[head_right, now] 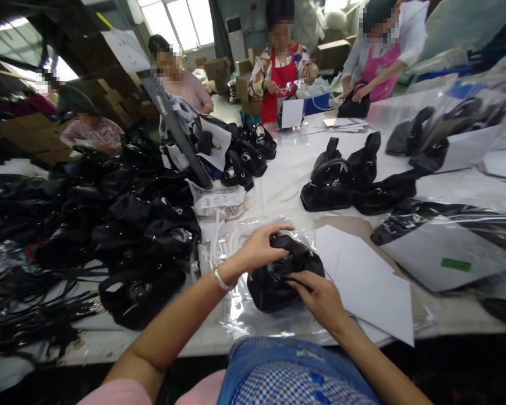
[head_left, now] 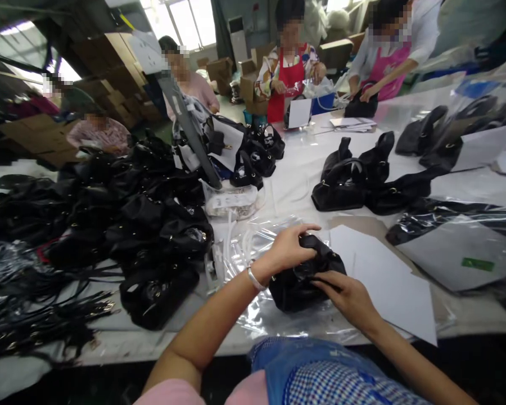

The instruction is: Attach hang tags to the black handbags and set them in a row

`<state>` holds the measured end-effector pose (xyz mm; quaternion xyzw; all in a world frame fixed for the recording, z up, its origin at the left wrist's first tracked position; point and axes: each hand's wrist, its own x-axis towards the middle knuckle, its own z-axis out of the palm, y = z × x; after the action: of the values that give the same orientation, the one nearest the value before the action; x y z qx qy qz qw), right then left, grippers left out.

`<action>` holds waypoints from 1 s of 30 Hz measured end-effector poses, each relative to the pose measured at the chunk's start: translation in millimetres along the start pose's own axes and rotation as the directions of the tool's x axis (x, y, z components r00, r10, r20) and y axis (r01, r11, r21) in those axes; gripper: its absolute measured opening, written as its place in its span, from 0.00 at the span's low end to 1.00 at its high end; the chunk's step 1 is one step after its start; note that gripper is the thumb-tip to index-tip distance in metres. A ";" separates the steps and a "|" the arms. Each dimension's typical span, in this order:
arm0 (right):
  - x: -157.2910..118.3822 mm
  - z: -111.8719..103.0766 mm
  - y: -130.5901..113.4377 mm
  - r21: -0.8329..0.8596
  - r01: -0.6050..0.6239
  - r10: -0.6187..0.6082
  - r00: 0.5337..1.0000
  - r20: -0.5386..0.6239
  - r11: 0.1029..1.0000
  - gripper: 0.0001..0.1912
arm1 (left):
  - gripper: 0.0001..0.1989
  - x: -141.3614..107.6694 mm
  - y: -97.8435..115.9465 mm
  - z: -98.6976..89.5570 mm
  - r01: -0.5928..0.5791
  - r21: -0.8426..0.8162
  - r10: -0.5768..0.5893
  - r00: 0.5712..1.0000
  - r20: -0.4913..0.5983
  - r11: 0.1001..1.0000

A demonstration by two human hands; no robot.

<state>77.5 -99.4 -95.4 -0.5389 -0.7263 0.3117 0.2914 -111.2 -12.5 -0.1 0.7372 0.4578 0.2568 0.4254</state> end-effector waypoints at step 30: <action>-38.9 182.6 -41.8 0.269 -0.217 -0.092 0.595 0.799 0.938 0.17 | 0.15 -281.4 -260.4 78.8 0.824 -0.240 -0.702 0.241 -0.670 0.512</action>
<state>-76.6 -171.6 -182.8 -0.3083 -0.6942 0.6503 0.0111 -295.9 -237.8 -261.5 0.2924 0.8990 0.2349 0.2260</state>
